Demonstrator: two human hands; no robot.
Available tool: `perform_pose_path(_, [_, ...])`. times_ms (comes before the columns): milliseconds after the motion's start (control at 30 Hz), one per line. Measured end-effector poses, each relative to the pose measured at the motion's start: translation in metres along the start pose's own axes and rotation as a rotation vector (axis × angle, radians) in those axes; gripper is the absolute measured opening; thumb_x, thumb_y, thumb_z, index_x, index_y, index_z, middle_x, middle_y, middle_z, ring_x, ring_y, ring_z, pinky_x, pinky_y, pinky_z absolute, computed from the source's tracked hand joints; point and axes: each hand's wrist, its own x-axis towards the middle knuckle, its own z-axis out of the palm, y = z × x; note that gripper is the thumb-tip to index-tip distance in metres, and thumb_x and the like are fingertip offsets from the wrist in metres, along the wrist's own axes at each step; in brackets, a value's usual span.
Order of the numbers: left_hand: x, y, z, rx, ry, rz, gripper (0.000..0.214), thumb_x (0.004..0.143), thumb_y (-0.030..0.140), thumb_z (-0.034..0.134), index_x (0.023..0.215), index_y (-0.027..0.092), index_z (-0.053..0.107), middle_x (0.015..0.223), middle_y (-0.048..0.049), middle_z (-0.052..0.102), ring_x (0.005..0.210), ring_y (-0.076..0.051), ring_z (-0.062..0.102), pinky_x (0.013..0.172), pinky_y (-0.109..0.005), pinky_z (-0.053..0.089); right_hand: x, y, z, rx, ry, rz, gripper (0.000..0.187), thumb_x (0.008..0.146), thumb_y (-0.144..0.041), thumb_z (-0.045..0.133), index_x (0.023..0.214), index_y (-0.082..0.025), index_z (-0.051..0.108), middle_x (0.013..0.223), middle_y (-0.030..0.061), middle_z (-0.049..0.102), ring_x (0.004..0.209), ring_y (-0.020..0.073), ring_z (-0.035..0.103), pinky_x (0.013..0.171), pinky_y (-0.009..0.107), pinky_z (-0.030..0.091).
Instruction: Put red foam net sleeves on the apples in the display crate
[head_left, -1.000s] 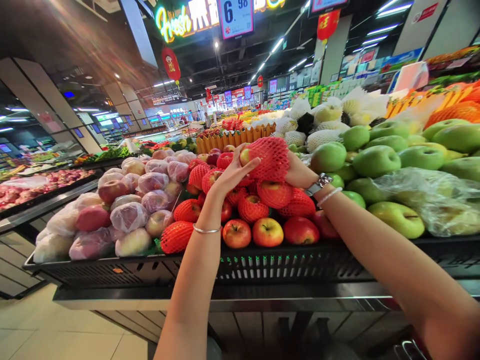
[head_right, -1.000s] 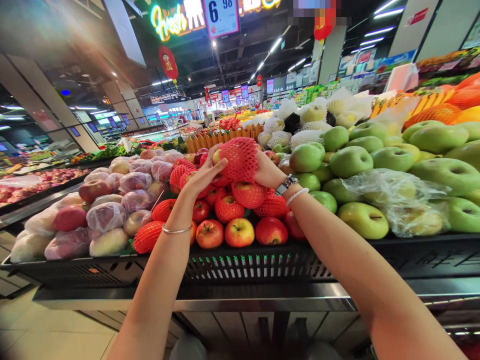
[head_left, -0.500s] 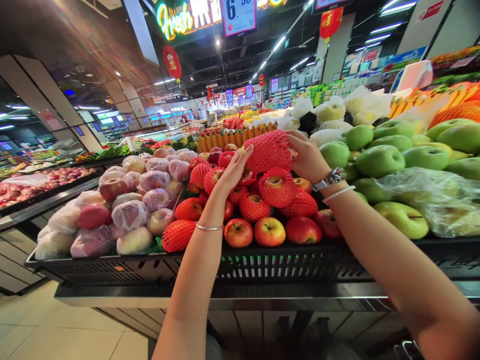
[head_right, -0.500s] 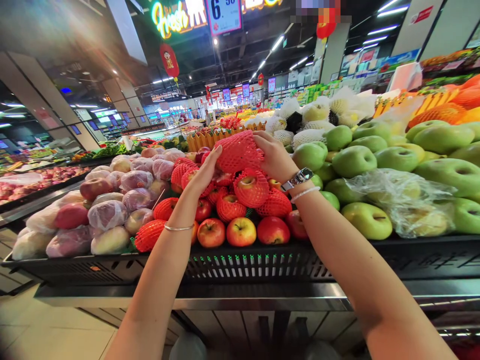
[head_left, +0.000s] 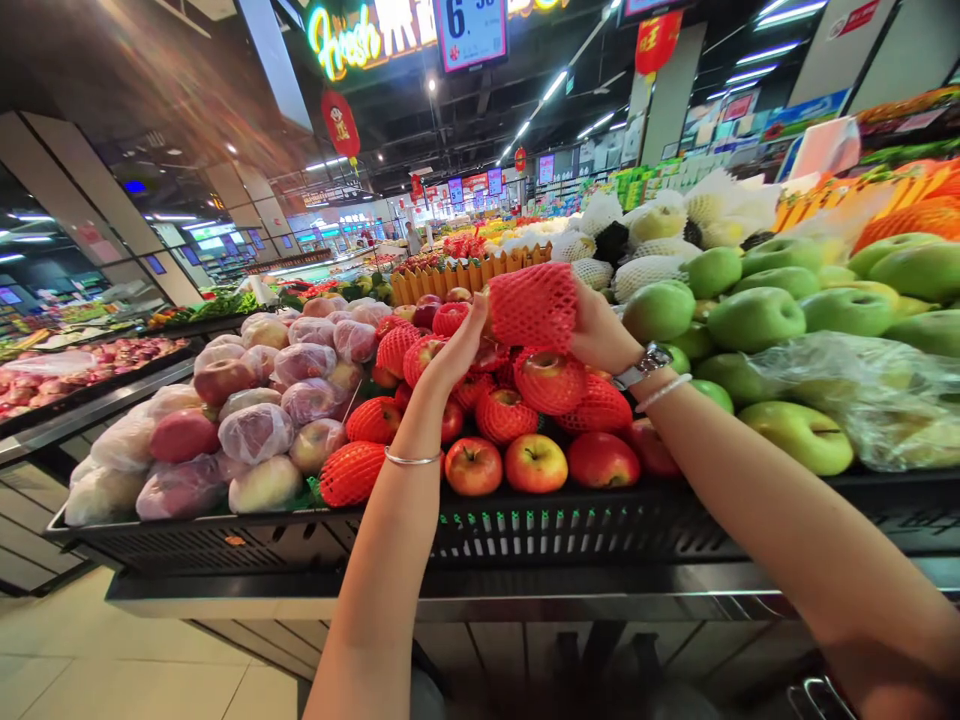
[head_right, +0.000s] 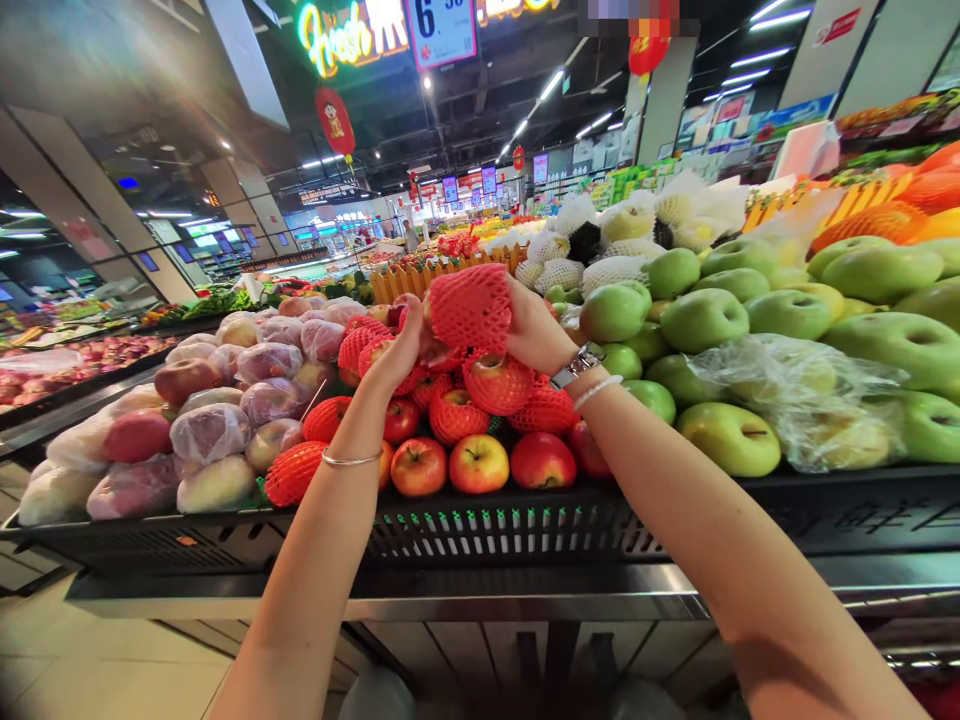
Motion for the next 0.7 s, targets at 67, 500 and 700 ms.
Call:
perform_pose_path(67, [-0.004,0.003,-0.001,0.146,-0.054,0.103,0.051,0.098,0.047,0.039,0.141,0.021,0.043,0.142,-0.0069,0.052,0.146,-0.024,0.034,0.121,-0.040,0.026,0.000,0.000,0.002,0.045,0.035,0.010,0.053,0.077,-0.053,0.067,0.113,-0.016,0.058,0.112,0.0140,0.067,0.105,0.0294,0.064,0.096,0.048,0.052])
perform_pose_path(500, [-0.007,-0.002,0.006,0.223,-0.121,0.251,0.089,0.080,0.047,0.069,0.149,0.026,0.018,0.145,-0.0094,0.048,0.135,-0.022,0.047,0.117,-0.036,0.032,-0.003,0.007,0.006,0.137,-0.005,0.096,0.056,0.073,-0.063,0.067,0.107,-0.019,0.062,0.112,0.0110,0.067,0.100,0.0278,0.061,0.102,0.050,0.048])
perform_pose_path(700, [-0.009,0.004,0.010,0.182,-0.059,0.150,0.067,0.089,0.044,0.059,0.146,0.028,0.027,0.135,-0.0034,0.055,0.131,-0.019,0.052,0.117,-0.035,0.033,-0.004,0.009,0.008,0.106,-0.078,0.109,0.042,0.082,-0.059,0.058,0.103,-0.023,0.067,0.102,0.0077,0.069,0.101,0.0270,0.061,0.105,0.051,0.045])
